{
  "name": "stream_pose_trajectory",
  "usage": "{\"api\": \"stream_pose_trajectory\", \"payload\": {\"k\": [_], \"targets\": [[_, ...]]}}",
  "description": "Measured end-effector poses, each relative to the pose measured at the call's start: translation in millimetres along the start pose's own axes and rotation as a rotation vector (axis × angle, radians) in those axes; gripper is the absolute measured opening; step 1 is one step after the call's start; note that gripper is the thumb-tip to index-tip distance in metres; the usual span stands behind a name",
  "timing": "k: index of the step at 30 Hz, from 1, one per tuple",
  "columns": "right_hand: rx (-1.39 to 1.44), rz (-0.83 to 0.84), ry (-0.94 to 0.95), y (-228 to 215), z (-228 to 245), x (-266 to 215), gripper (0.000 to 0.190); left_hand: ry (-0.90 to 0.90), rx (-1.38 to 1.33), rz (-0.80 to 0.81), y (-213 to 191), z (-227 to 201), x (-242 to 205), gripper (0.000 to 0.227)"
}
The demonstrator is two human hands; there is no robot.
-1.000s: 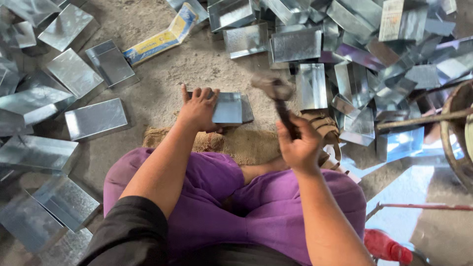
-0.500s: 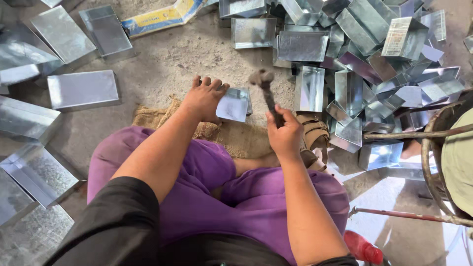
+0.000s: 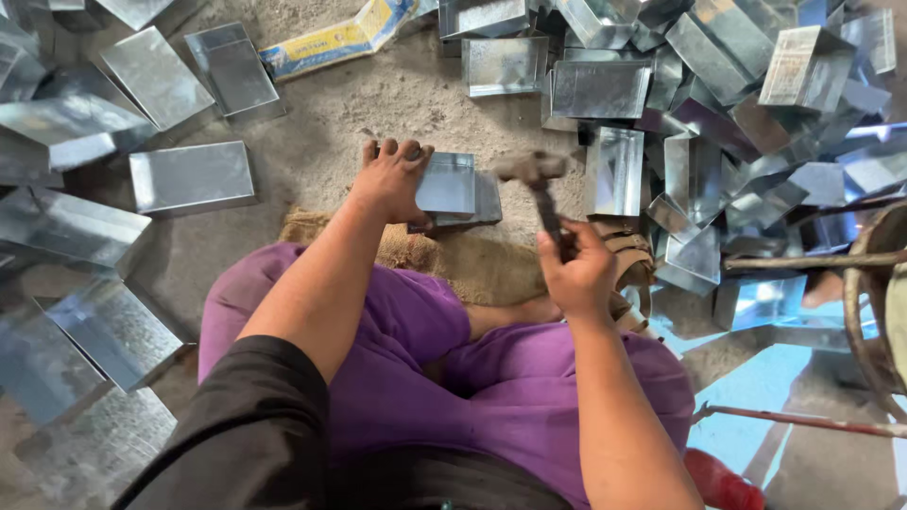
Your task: The person sits on the floor and repeatedly hammers small rectangular metal boxes with a hammer, striking the edges to flatten or shape them. The person picks up each box, positions it on a small block, hammers it, and then tosses it aside to a growing pile.
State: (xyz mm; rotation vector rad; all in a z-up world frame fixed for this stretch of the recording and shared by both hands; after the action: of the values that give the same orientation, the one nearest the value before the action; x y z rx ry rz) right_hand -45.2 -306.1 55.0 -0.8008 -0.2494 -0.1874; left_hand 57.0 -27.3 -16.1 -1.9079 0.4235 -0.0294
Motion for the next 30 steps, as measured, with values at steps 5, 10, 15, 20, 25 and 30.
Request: {"api": "stream_pose_trajectory", "payload": {"k": [5, 10, 15, 20, 25, 30], "targets": [[-0.131, 0.126, -0.04, 24.7, 1.4, -6.7, 0.033, -0.01, -0.014, -0.011, 0.8, -2.6, -3.6, 0.128], [-0.008, 0.008, -0.017, -0.3, 15.1, -4.9, 0.031, -0.061, -0.056, 0.075, -9.4, 0.7, -10.9, 0.126], [0.279, -0.291, -0.272, -91.3, 60.4, -13.6, 0.024, -0.255, -0.562, 0.387, 15.8, 41.3, -8.4, 0.14], [0.42, -0.552, -0.338, -124.9, 91.9, -20.9, 0.031, -0.438, -0.801, 0.506, 54.0, 80.2, -6.0, 0.145], [0.271, -0.338, -0.353, -51.4, 86.0, -18.6, 0.019, -0.425, -0.722, 0.503, 62.0, 85.1, 1.6, 0.138], [-0.141, 0.029, -0.031, 15.0, 33.2, -16.4, 0.028, -0.402, -0.726, 0.456, 42.7, 73.4, -5.1, 0.137]]}}
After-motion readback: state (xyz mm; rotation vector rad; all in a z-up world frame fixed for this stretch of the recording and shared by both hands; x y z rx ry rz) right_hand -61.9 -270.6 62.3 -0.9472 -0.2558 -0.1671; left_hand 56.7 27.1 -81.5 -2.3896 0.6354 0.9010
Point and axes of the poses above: each hand's wrist, its own x-axis towards the middle knuckle, its own y-axis out of the palm, z = x × y, the point moved 7 cm from there along x, towards the middle knuckle, and after that the axes turned 8 degrees about -x, right-handed, at the moved point
